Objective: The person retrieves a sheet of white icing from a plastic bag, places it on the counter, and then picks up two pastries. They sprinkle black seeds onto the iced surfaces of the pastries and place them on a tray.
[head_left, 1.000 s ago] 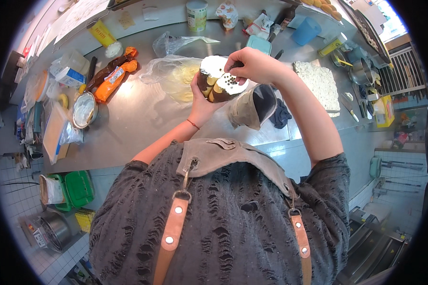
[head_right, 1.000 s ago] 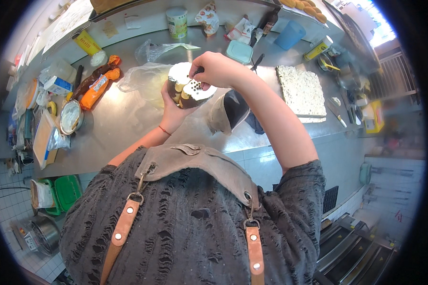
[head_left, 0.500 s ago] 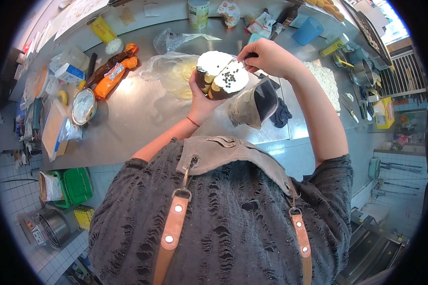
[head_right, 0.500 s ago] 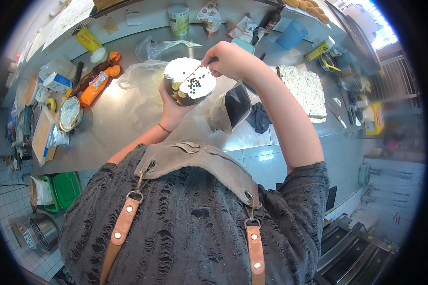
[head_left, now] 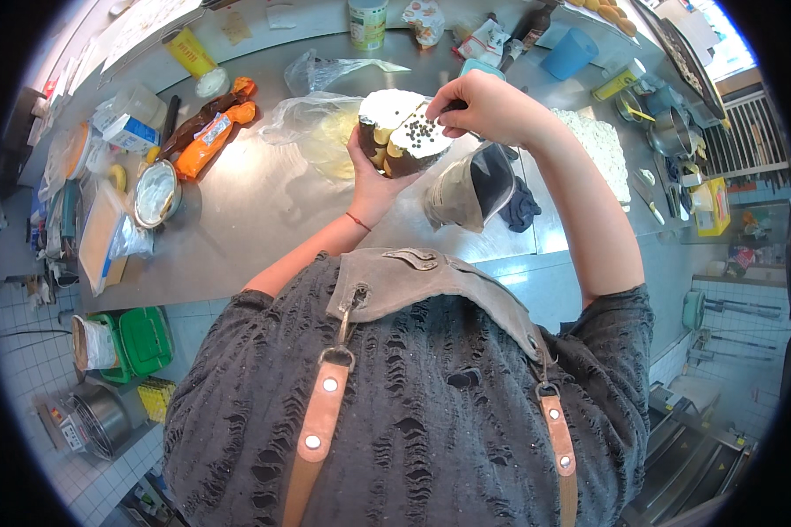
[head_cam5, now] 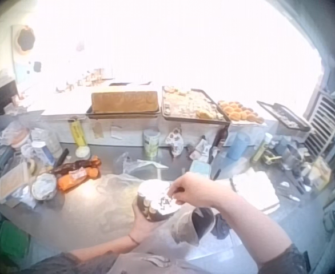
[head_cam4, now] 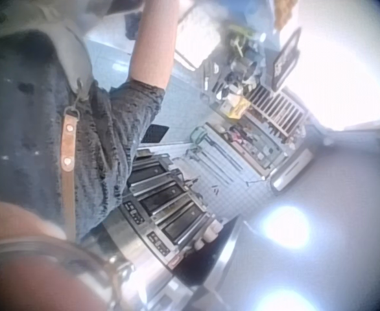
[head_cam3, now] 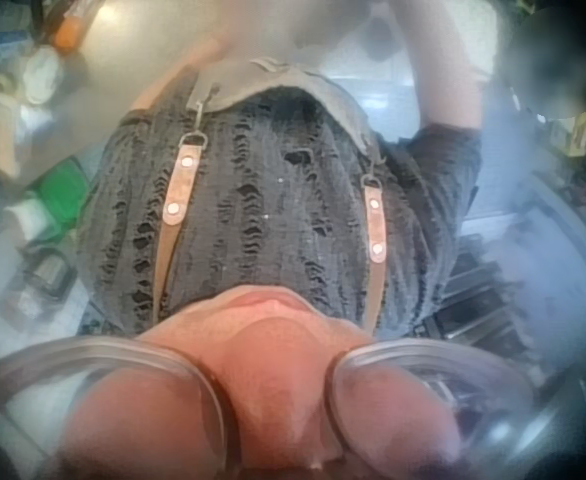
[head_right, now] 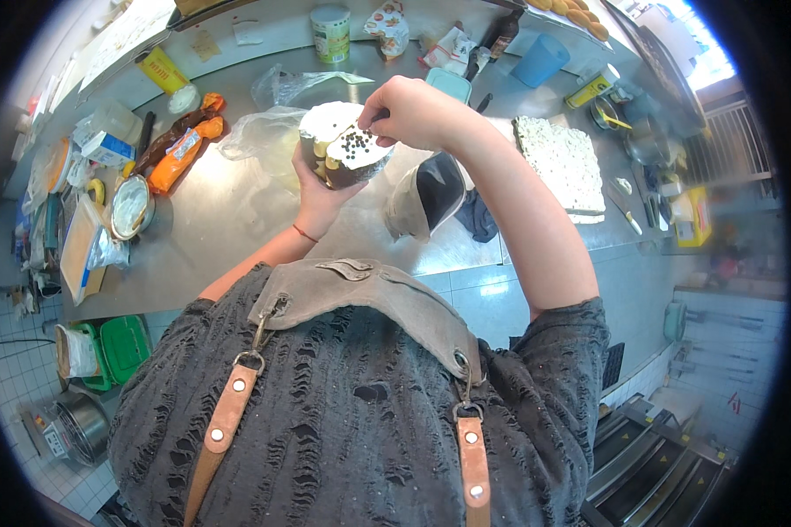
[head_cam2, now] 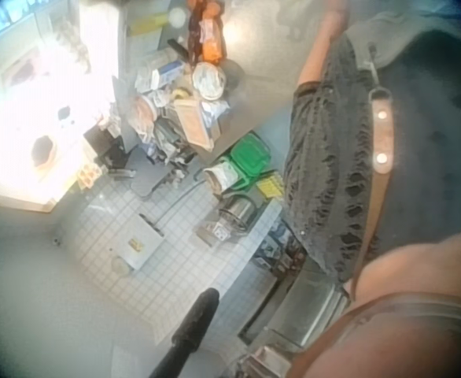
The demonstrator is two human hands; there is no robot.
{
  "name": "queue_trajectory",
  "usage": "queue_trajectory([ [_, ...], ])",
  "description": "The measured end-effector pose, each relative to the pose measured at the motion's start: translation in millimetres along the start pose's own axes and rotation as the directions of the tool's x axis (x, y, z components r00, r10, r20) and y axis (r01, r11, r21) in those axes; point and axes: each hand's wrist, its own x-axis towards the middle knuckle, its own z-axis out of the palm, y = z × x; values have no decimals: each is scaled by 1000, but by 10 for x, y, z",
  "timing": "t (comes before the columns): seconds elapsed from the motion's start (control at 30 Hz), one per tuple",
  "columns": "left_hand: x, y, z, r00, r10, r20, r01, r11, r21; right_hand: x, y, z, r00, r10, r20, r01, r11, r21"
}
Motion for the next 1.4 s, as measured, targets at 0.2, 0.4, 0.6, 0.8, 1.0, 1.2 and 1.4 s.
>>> queue_trajectory([
  [0.2, -9, -1, -8, 1000, 14, -19, -14, 1000, 0, -10, 47, -37, 1000, 12, -6, -12, 997, -75],
  [0.4, -18, -4, -25, 1000, 3, -9, -3, 1000, -28, -21, 61, -23, 1000, 5, -5, -6, 995, -98],
  [0.6, -24, -57, -30, 999, 27, -17, -27, 1000, 0, -14, 41, -33, 998, 1, -58, -5, 998, -56],
  [0.8, -40, -120, -66, 1000, 4, 6, -4, 1000, -24, 77, 6, -61, 998, -18, -64, 12, 996, -94],
  [1.0, -30, -100, -86, 1000, 8, 22, -6, 997, -79, 166, -61, 42, 997, -74, -9, 72, 988, -138],
  [1.2, 9, -94, -81, 996, 87, 32, -83, 991, -103, 246, -48, 52, 993, -119, 3, 117, 963, -241],
  [1.4, 26, -145, -105, 993, 110, 41, -108, 993, -55, 361, 72, 66, 954, -287, -84, 227, 877, -424],
])
